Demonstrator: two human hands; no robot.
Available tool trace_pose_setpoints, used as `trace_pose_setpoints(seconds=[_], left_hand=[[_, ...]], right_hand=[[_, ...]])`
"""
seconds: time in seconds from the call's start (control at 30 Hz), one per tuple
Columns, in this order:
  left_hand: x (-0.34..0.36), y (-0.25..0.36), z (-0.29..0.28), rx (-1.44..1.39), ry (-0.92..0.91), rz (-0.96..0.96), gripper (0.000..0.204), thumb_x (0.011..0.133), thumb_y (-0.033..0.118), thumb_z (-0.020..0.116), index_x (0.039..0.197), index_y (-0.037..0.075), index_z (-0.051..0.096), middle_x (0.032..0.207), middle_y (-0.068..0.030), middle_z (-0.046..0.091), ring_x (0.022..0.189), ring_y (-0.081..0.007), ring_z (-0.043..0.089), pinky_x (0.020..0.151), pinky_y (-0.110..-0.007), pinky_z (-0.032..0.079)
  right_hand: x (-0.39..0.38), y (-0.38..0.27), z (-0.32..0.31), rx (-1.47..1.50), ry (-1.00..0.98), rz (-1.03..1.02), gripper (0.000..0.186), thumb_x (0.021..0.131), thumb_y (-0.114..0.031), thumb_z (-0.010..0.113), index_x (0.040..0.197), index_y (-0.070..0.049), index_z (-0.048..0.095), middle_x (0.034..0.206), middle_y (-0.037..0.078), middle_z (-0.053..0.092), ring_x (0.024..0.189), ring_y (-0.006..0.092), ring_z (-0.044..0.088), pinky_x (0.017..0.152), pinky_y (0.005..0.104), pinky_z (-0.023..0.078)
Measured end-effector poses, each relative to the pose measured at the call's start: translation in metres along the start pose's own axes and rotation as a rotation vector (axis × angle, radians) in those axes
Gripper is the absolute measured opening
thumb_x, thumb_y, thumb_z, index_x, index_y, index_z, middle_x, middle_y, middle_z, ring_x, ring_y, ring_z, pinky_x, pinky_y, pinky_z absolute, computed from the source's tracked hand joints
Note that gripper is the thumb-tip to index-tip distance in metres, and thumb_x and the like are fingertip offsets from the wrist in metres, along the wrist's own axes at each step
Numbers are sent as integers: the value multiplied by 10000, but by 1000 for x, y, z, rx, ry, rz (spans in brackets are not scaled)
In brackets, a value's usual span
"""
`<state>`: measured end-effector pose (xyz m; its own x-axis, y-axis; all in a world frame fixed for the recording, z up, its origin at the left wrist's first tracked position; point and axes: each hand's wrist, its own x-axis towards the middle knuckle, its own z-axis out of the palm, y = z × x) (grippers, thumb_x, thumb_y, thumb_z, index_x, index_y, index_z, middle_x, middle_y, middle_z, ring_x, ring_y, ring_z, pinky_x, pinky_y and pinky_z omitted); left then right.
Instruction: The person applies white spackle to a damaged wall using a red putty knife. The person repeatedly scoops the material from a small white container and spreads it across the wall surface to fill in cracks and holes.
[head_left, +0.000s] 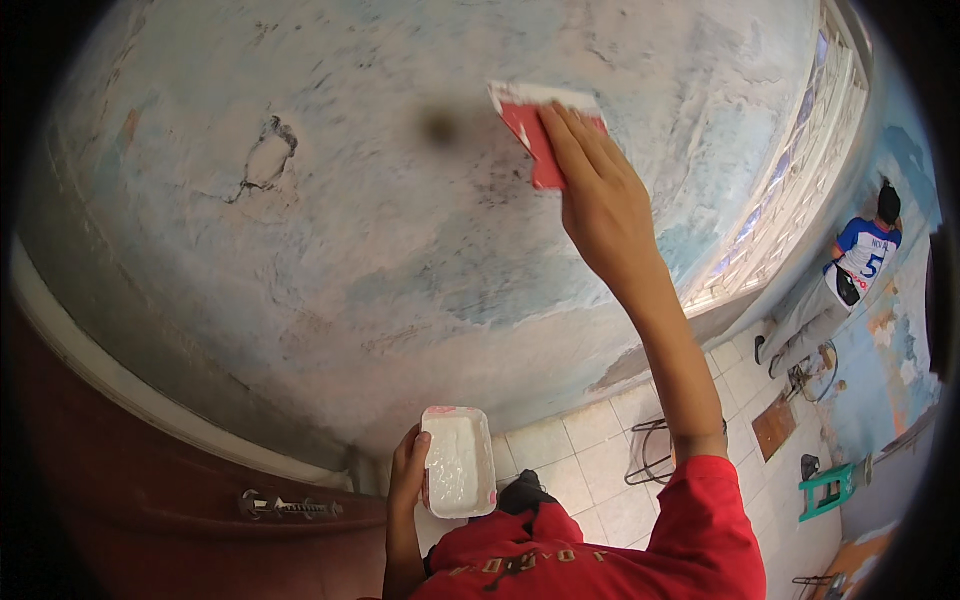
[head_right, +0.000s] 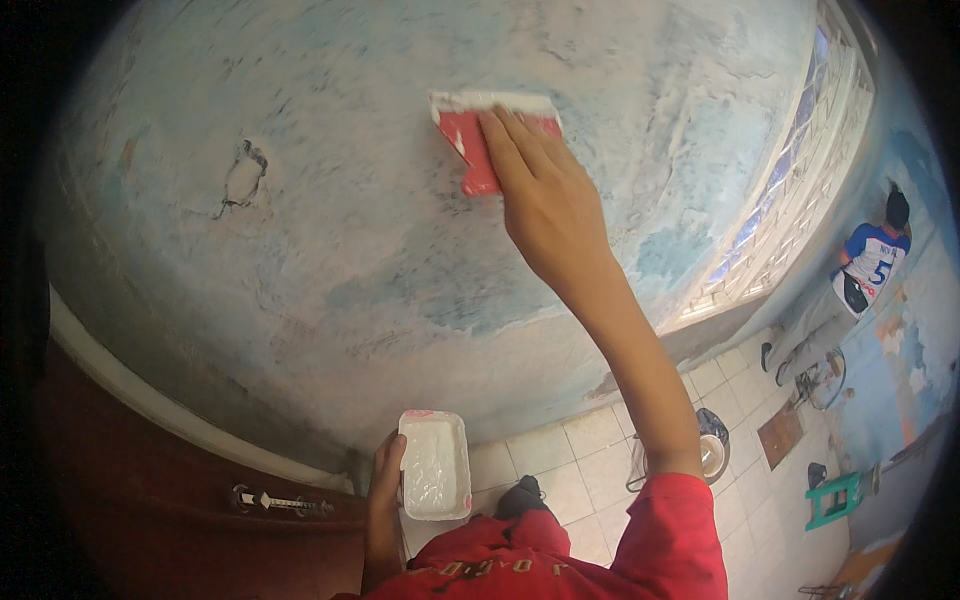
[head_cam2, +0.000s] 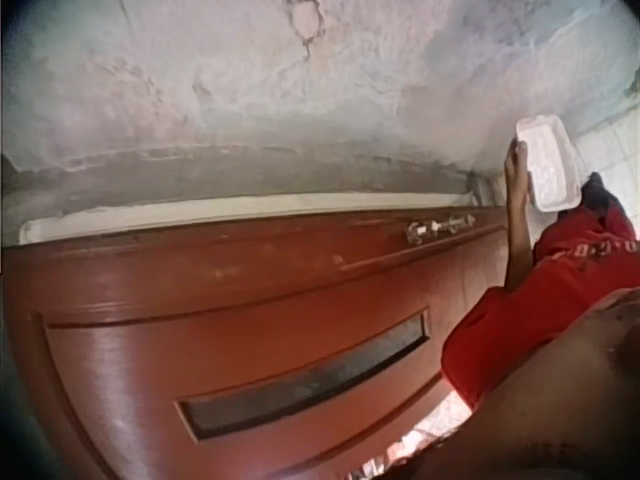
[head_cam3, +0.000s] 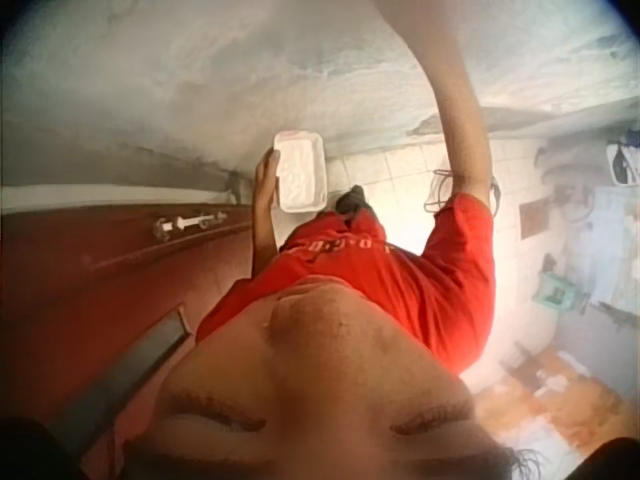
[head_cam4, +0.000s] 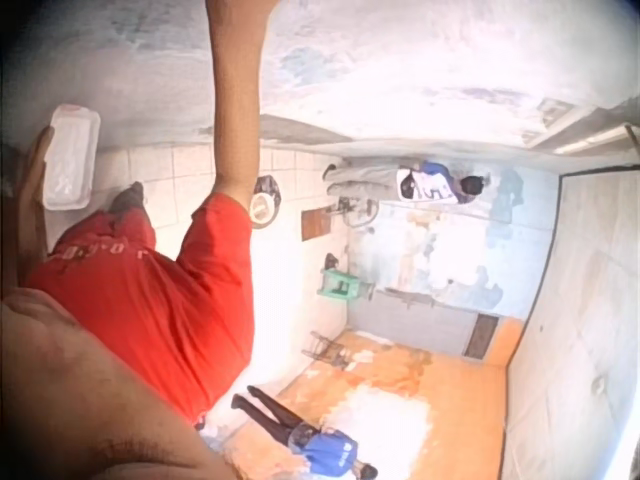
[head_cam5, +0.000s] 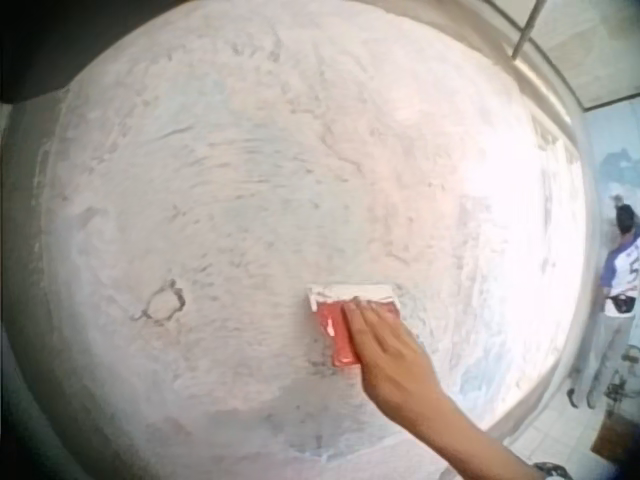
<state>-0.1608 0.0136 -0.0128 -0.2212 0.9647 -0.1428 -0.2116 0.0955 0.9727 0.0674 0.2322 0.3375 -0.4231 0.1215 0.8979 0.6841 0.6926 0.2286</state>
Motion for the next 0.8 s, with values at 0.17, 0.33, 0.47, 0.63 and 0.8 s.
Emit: trace_pose_setpoints(seconds=[0.17,0.33,0.47,0.63,0.8], left_hand=[[-9,4,-2,61,51,-9,603,1021,434,567,1395,-39,572,1288,-152,658,1197,-218,596,1043,-347,440],[-13,9,-12,-1,78,-53,575,1029,417,556,1388,-32,581,1263,-142,671,1165,-213,613,1020,-341,453],[-19,16,-22,70,121,-17,534,1043,373,531,1382,-37,582,1242,-132,674,1145,-208,613,1010,-343,457],[-22,26,-12,20,119,-16,530,1045,372,525,1375,-38,586,1233,-126,675,1141,-209,611,1004,-347,456],[-22,-2,-24,19,97,9,548,1041,389,530,1381,-38,581,1245,-134,670,1153,-212,609,1005,-348,455]], right_hand=[[-102,-28,73,47,-158,41,538,933,-58,505,1449,90,476,1491,265,496,1342,420,515,1107,483,429],[-215,-76,69,155,-459,169,547,890,38,513,1437,60,514,1463,239,547,1344,379,543,1137,451,428],[-122,-35,31,290,-405,139,487,876,37,530,1356,-17,592,1346,199,639,1238,360,615,1052,443,495],[47,13,-18,32,48,-24,413,927,23,482,1310,-41,622,1255,170,684,1182,350,638,992,442,519],[-25,-19,27,-12,-166,43,432,927,-30,520,1351,-3,602,1291,203,665,1193,350,648,1009,432,527]])
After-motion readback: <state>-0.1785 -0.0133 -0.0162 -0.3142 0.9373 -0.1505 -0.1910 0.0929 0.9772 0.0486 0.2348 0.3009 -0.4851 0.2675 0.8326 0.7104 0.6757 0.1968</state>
